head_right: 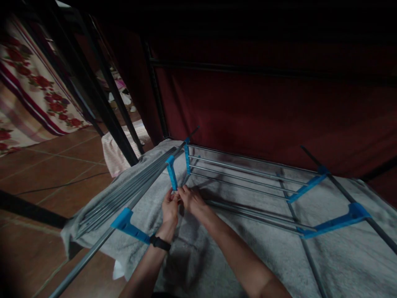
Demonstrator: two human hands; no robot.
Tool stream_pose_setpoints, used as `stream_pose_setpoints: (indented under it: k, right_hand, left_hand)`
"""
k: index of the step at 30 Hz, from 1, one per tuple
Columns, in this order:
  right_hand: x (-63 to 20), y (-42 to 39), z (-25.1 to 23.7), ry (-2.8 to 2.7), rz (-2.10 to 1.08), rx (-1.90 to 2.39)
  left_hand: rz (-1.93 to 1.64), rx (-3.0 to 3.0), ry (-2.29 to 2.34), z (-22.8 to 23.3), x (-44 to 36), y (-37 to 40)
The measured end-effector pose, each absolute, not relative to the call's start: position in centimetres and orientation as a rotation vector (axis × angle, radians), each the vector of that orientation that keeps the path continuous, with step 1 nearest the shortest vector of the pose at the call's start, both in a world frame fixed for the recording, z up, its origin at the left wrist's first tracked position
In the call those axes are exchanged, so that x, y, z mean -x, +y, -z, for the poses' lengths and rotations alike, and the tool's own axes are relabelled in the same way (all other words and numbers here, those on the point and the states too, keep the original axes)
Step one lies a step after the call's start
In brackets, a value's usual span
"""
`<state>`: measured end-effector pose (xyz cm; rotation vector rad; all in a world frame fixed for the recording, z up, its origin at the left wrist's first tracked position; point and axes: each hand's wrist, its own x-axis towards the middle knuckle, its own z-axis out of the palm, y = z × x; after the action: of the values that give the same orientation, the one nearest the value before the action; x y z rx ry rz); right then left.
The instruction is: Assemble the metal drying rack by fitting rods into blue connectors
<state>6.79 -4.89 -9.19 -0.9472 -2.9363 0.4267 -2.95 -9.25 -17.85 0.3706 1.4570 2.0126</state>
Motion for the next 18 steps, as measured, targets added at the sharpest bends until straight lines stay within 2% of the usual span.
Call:
stream_pose_setpoints:
  k: [8,18]
  right_hand:
    - [-6.1,-4.0,10.0,-2.965,-0.353,0.946]
    - [-6.1,-3.5,10.6,-2.947,-0.399,0.942]
  left_hand:
    - [-2.047,-0.608,1.867,18.0,4.1,-8.8]
    - [-2.016,-0.688,1.713,17.2,5.0,-7.2]
